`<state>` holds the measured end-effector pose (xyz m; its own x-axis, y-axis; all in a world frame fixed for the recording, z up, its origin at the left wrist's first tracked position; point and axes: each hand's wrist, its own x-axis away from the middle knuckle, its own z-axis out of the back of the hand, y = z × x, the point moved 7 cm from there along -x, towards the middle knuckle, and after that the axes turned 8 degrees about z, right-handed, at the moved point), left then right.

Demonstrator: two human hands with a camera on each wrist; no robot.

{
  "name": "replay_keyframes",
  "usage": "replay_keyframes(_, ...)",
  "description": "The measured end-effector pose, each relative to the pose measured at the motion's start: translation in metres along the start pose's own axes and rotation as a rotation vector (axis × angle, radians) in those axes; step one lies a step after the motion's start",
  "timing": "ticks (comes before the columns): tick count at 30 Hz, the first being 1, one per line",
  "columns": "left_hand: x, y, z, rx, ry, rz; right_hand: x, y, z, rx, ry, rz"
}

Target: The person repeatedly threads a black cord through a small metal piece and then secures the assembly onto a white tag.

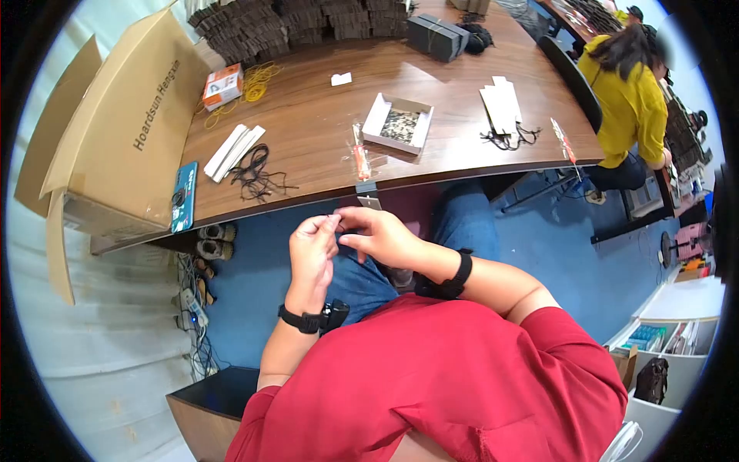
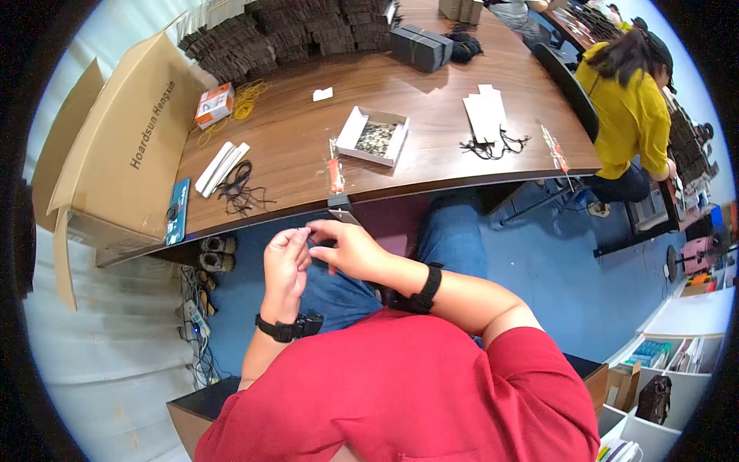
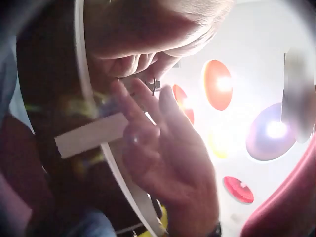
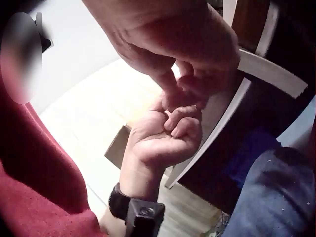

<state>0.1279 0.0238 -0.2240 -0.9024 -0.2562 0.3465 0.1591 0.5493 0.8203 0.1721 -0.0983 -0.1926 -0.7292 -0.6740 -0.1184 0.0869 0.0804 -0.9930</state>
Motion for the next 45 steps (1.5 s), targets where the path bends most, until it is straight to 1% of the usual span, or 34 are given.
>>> replay_keyframes(1, 0.003, -0.004, -0.007, 0.033, -0.022, 0.034, -0.002, 0.006, -0.002, -0.062, -0.023, -0.041)
replay_keyframes(3, 0.004, -0.004, -0.009, 0.038, -0.070, 0.027, -0.002, 0.015, 0.008, -0.029, 0.023, -0.204)
replay_keyframes(6, 0.004, -0.004, -0.013, -0.001, -0.077, 0.046, 0.000, 0.004, 0.014, -0.150, 0.066, -0.128)
replay_keyframes(9, 0.002, 0.002, -0.011, -0.005, -0.044, 0.007, 0.001, 0.004, 0.016, -0.319, 0.049, -0.111)
replay_keyframes(10, 0.000, 0.005, -0.006, -0.089, 0.005, -0.035, 0.002, -0.002, 0.023, -0.328, 0.070, -0.081)
replay_keyframes(11, 0.002, 0.013, 0.002, -0.167, 0.082, -0.136, 0.003, -0.011, 0.035, -0.224, 0.138, -0.032)
replay_keyframes(12, 0.006, 0.029, 0.011, -0.343, 0.171, -0.387, 0.005, -0.035, 0.049, 0.014, 0.194, 0.177)
replay_keyframes(13, 0.019, 0.049, 0.003, -0.517, 0.266, -0.638, 0.011, -0.060, 0.059, 0.252, 0.243, 0.384)
replay_keyframes(14, 0.038, 0.062, -0.011, -0.738, 0.299, -0.806, 0.016, -0.079, 0.063, 0.468, 0.212, 0.476)
replay_keyframes(15, 0.055, 0.075, -0.038, -0.832, 0.205, -0.923, 0.019, -0.096, 0.058, 0.562, 0.086, 0.522)
replay_keyframes(17, 0.083, 0.091, -0.086, -1.028, 0.020, -1.140, 0.022, -0.103, 0.042, 0.682, -0.245, 0.476)
replay_keyframes(18, 0.083, 0.091, -0.101, -1.041, -0.117, -1.039, 0.024, -0.107, 0.038, 0.719, -0.304, 0.469)
replay_keyframes(19, 0.081, 0.088, -0.113, -1.046, -0.247, -0.936, 0.022, -0.109, 0.038, 0.738, -0.246, 0.493)
replay_keyframes(21, 0.059, 0.067, -0.111, -0.878, -0.376, -0.688, 0.016, -0.113, 0.040, 0.774, -0.121, 0.544)
replay_keyframes(22, 0.044, 0.057, -0.103, -0.728, -0.328, -0.509, 0.010, -0.109, 0.045, 0.862, -0.084, 0.506)
replay_keyframes(23, 0.033, 0.046, -0.094, -0.690, -0.262, -0.276, 0.004, -0.103, 0.051, 0.880, -0.008, 0.501)
replay_keyframes(25, 0.022, 0.054, -0.092, -0.866, -0.221, -0.557, -0.004, -0.094, 0.058, 0.948, -0.050, 0.362)
replay_keyframes(28, 0.011, 0.059, -0.091, -0.936, -0.174, -0.658, -0.022, -0.074, 0.076, 0.887, -0.061, 0.307)
replay_keyframes(29, 0.005, 0.061, -0.086, -0.941, -0.127, -0.635, -0.031, -0.071, 0.085, 0.880, -0.057, 0.289)
replay_keyframes(31, -0.009, 0.068, -0.074, -0.954, -0.034, -0.590, -0.056, -0.079, 0.123, 1.036, 0.176, 0.241)
replay_keyframes(33, -0.022, 0.081, -0.053, -0.745, -0.037, -0.611, -0.076, -0.077, 0.149, 1.405, 0.241, 0.343)
replay_keyframes(34, -0.020, 0.098, -0.048, -0.629, -0.018, -0.558, -0.082, -0.073, 0.151, 1.458, 0.168, 0.253)
replay_keyframes(35, -0.020, 0.111, -0.037, -0.396, -0.040, -0.414, -0.087, -0.071, 0.151, 1.508, 0.090, 0.165)
replay_keyframes(36, -0.015, 0.128, -0.029, -0.193, -0.125, -0.371, -0.092, -0.065, 0.149, 1.597, 0.026, 0.110)
replay_keyframes(37, -0.002, 0.148, -0.025, -0.049, -0.167, -0.390, -0.095, -0.060, 0.148, 1.643, 0.021, 0.107)
replay_keyframes(38, 0.009, 0.168, -0.022, 0.002, -0.201, -0.453, -0.098, -0.056, 0.149, 1.689, 0.017, 0.105)
replay_keyframes(40, 0.035, 0.212, -0.023, 0.006, -0.221, -0.666, -0.103, -0.050, 0.150, 1.735, 0.022, 0.129)
replay_keyframes(41, 0.044, 0.230, -0.024, 0.005, -0.302, -0.741, -0.104, -0.049, 0.150, 1.729, 0.048, 0.127)
replay_keyframes(43, 0.059, 0.255, -0.022, 0.158, -0.334, -0.773, -0.103, -0.052, 0.150, 1.720, 0.108, 0.116)
replay_keyframes(45, 0.079, 0.260, -0.031, 0.272, -0.489, -0.716, -0.100, -0.056, 0.149, 1.658, 0.168, 0.199)
